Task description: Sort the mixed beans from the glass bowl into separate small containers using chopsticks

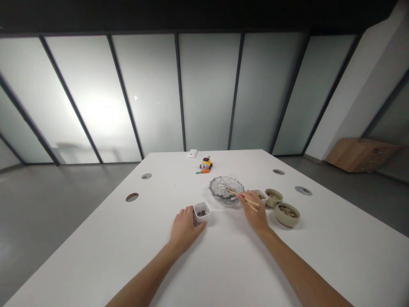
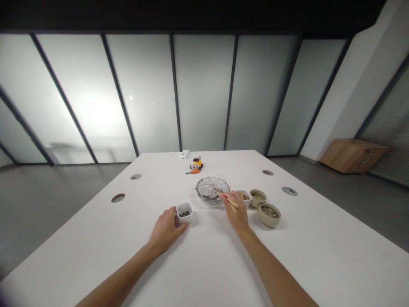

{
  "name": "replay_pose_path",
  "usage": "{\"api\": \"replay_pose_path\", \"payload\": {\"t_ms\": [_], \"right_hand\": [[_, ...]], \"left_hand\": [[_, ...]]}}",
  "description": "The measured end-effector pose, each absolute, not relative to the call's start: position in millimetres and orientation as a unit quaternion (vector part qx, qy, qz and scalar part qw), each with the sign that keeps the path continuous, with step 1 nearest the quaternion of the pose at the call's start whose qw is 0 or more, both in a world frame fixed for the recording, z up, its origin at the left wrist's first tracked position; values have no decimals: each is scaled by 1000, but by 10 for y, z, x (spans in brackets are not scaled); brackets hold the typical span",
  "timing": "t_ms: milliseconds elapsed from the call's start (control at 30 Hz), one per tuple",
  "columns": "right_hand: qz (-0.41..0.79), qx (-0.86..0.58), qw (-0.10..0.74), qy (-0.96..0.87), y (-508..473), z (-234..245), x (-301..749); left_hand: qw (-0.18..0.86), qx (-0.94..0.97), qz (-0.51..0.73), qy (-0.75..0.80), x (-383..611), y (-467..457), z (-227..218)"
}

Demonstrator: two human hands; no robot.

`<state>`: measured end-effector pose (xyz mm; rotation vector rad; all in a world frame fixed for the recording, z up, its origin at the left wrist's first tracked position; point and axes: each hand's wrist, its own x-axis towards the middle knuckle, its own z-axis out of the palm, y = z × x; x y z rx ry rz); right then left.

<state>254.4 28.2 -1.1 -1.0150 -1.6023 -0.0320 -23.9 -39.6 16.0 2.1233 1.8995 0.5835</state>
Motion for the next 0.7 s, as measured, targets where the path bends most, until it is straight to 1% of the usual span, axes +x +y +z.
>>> {"api": "replay_pose_path", "payload": {"t_ms": [267, 500, 700], "right_hand": [[-4, -451, 555, -699, 234, -6, 2509], [2, -432, 555, -711, 259, -38, 2528], [15, -443, 550, -707, 262, -62, 2532]], "left_hand": [[118, 724, 201, 649, -233, -403, 168], [116, 723, 197, 652, -227, -405, 176], [111, 727, 189, 651, -222, -410, 190]]}}
